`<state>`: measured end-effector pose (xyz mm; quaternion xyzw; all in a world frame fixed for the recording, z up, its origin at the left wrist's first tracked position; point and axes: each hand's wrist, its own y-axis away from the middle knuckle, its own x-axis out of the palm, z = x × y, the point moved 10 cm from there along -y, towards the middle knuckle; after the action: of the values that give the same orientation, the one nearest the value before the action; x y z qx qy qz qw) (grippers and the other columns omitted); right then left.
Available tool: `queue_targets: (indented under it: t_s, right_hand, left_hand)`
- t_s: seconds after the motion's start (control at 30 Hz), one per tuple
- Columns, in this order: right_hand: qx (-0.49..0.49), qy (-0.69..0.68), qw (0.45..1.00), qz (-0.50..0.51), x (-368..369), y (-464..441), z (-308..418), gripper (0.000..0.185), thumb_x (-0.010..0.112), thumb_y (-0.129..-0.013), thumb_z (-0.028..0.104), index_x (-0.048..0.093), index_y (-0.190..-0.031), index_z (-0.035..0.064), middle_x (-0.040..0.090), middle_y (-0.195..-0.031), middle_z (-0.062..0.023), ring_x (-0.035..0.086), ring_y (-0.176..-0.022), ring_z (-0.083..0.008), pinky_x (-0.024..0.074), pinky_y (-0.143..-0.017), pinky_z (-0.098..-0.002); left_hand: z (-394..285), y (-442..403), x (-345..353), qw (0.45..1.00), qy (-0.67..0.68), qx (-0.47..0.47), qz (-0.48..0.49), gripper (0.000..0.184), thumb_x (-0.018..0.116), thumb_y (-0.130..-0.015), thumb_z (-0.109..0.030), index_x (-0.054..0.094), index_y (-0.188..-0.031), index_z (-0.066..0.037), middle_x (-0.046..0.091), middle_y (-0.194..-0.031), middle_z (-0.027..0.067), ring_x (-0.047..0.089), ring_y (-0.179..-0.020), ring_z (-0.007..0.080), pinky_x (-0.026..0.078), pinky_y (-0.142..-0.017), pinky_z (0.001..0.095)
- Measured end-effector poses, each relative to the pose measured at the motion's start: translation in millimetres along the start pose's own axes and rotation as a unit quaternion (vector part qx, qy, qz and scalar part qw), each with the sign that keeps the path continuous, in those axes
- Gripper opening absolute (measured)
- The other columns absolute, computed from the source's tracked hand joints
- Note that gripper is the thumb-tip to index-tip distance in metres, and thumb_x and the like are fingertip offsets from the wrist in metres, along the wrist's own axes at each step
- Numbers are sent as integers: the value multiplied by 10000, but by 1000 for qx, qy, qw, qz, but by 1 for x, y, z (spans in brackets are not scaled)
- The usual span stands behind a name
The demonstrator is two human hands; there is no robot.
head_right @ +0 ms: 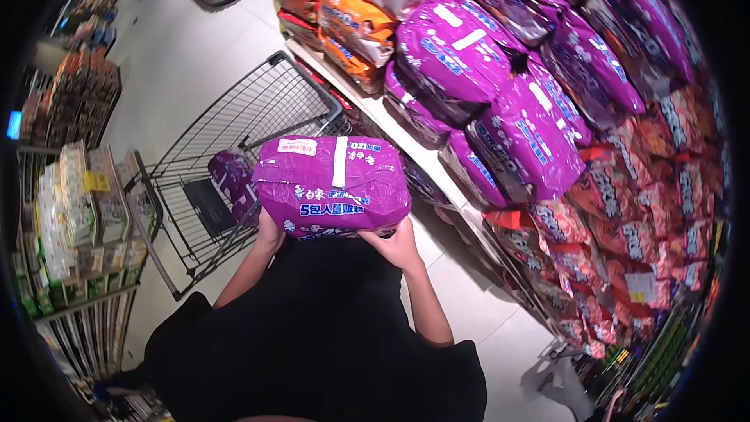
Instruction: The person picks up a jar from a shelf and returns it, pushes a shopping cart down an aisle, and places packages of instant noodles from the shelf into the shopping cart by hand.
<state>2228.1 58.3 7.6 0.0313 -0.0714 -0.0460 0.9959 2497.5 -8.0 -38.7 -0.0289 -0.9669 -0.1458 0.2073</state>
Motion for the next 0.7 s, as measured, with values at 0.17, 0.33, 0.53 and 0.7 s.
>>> queue_targets:
  t_s: [0.17, 0.33, 0.53, 0.7]
  right_hand:
    - [27, 5, 999, 41, 41, -17, -5, 565, 824, -731, 114, 543, -1203, -17, 628, -1143, -106, 603, -1056, -188, 463, -929, -338]
    - [32, 64, 993, 95, 82, -55, -14, 455, 781, -773, 122, 578, -1156, -15, 659, -1060, -95, 621, -997, -179, 478, -882, -333]
    - [62, 123, 980, 140, 164, -118, -43, 541, 759, -793, 160, 514, -1248, -1, 580, -1175, -84, 557, -1063, -175, 432, -919, -328]
    - [103, 139, 966, 191, 244, -175, -77, 573, 672, -857, 192, 437, -1341, -3, 508, -1293, -104, 479, -1193, -210, 361, -1019, -357]
  left_hand:
    - [-12, 8, -38, 997, 22, 23, -63, 449, 297, -1048, -282, 357, -1419, -37, 455, -1367, 86, 444, -1248, 174, 354, -1050, 329]
    - [-12, -9, -79, 996, 36, -18, -75, 478, 311, -1035, -314, 347, -1418, -30, 447, -1361, 85, 417, -1273, 176, 326, -1067, 318]
    - [-30, -51, -174, 986, 100, 4, -131, 580, 317, -1034, -420, 260, -1510, -94, 400, -1456, 52, 386, -1321, 176, 289, -1113, 324]
    - [-7, -83, -276, 977, 72, -88, -178, 566, 275, -1043, -430, 319, -1478, -70, 445, -1411, 76, 401, -1286, 159, 300, -1097, 307]
